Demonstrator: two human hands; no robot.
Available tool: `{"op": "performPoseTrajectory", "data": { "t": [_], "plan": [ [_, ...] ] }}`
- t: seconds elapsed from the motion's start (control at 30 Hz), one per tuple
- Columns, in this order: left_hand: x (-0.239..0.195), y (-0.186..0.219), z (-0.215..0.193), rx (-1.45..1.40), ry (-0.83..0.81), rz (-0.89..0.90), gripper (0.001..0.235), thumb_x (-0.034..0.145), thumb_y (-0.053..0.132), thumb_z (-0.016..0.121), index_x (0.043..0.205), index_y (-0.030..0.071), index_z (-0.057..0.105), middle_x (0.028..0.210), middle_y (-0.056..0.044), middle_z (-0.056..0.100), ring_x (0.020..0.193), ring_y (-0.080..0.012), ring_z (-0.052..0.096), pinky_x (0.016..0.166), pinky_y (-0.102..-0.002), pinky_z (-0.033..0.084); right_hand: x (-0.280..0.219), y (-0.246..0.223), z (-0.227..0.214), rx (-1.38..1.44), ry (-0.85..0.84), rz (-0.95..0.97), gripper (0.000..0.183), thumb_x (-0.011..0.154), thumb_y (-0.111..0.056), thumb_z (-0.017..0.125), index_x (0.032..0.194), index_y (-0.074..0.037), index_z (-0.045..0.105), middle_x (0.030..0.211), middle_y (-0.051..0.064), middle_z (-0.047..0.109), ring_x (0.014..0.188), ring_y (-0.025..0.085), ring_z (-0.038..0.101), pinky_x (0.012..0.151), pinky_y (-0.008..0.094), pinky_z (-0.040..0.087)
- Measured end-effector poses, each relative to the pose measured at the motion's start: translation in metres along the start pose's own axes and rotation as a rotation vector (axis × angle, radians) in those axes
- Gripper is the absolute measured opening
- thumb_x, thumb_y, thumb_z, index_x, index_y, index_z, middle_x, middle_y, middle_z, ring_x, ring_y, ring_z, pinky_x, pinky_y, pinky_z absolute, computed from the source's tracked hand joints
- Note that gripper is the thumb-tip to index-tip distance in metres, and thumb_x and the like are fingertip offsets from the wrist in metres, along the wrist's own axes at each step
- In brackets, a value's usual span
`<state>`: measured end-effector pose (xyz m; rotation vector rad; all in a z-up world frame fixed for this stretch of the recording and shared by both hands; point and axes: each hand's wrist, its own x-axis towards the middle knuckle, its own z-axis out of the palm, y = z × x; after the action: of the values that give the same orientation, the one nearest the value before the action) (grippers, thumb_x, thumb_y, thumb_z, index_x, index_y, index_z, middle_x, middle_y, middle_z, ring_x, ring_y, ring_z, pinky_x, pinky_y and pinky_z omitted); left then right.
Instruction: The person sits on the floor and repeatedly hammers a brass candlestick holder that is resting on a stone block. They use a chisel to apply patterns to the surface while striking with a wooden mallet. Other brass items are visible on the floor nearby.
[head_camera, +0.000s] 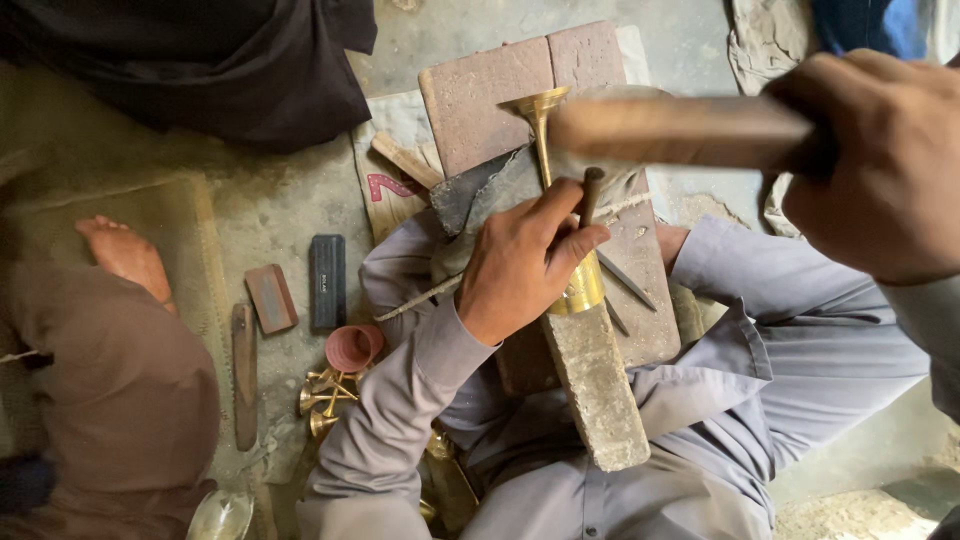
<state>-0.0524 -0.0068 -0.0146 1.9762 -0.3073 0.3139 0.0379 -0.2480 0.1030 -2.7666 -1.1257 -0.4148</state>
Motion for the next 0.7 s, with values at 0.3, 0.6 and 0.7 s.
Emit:
{"op": "performPoseTrajectory", "data": {
  "t": [0.3,0.6,0.7],
  "plan": [
    [-0.007,0.004,0.001,0.008,0.029,-0.038,0.031,0.103,0.031,0.071,0.109,0.004,0.056,0.083,-0.011,0.069,0.071,-0.0263,0.072,0.06,-0.038,0.052,-0.001,-0.011,-0.01,0.13,0.016,0.089,0.025,0.087,0.009,0.071,0.111,0.001,0.069,0.097,0.019,0.068,0.088,0.033,0.07,0.08,0.04,0.056],
    [-0.021,0.0,0.002,-0.106,0.151,-0.068,0.017,0.106,0.021,0.068,0.1,0.006,0.063,0.084,-0.005,0.07,0.062,-0.012,0.066,0.051,-0.023,0.055,-0.09,-0.004,0.02,0.483,0.138,0.469,0.045,0.087,0.013,0.065,0.13,0.005,0.056,0.108,0.02,0.067,0.099,0.027,0.069,0.089,0.036,0.057],
    [-0.028,0.006,-0.003,-0.253,0.225,-0.238,0.022,0.104,0.021,0.067,0.104,0.001,0.058,0.088,-0.006,0.072,0.078,-0.0111,0.078,0.063,-0.024,0.064,-0.146,0.011,0.054,0.796,0.231,0.707,0.057,0.089,0.008,0.069,0.142,0.004,0.05,0.112,0.015,0.067,0.103,0.021,0.069,0.093,0.035,0.055]
  ]
}}
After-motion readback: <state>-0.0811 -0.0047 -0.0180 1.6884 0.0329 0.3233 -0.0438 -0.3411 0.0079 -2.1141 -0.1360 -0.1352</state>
